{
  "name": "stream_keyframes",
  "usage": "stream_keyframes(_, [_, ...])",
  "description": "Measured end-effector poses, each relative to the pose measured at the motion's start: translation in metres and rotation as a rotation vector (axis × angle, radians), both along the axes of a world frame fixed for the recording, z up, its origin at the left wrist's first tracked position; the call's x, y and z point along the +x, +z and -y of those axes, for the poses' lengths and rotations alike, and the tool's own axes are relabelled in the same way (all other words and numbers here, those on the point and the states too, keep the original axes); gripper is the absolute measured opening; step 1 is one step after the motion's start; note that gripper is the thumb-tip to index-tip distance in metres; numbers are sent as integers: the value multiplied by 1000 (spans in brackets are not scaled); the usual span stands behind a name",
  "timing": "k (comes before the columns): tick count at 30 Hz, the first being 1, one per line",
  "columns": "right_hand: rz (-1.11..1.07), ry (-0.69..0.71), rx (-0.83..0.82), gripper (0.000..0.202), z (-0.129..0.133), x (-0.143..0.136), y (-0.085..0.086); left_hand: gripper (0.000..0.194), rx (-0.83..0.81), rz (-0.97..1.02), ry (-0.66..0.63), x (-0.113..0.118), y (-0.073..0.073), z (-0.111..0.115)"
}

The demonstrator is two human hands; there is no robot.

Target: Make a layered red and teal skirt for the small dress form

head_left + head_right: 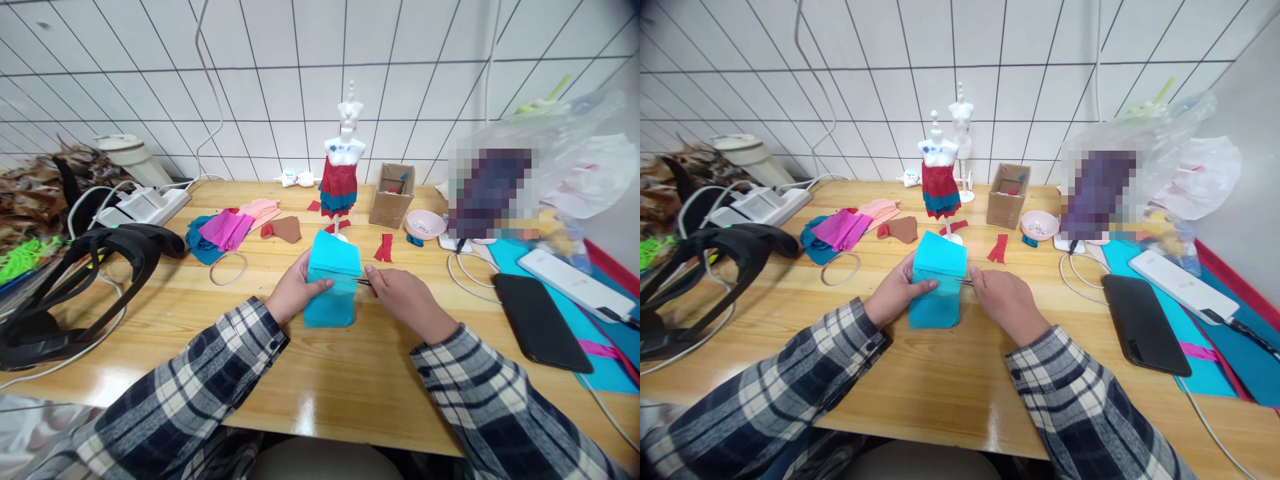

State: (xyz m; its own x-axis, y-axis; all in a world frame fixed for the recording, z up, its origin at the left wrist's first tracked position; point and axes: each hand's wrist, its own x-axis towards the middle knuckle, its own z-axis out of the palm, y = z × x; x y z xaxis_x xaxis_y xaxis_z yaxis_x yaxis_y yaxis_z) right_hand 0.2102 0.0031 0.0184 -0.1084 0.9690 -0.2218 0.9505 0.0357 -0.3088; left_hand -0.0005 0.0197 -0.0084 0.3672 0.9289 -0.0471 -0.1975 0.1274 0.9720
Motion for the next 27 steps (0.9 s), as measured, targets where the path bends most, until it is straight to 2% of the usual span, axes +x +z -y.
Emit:
stream_keyframes(16, [51, 39, 10, 62, 3, -7, 1, 72, -10, -46, 11, 1, -1, 0])
stream_keyframes(22, [73, 5, 21, 64, 4, -8, 3, 73, -6, -51, 5, 1, -1, 0])
stream_keyframes(27, [33, 8, 5, 64, 5, -7, 4, 83, 14, -24, -19, 0, -4, -2])
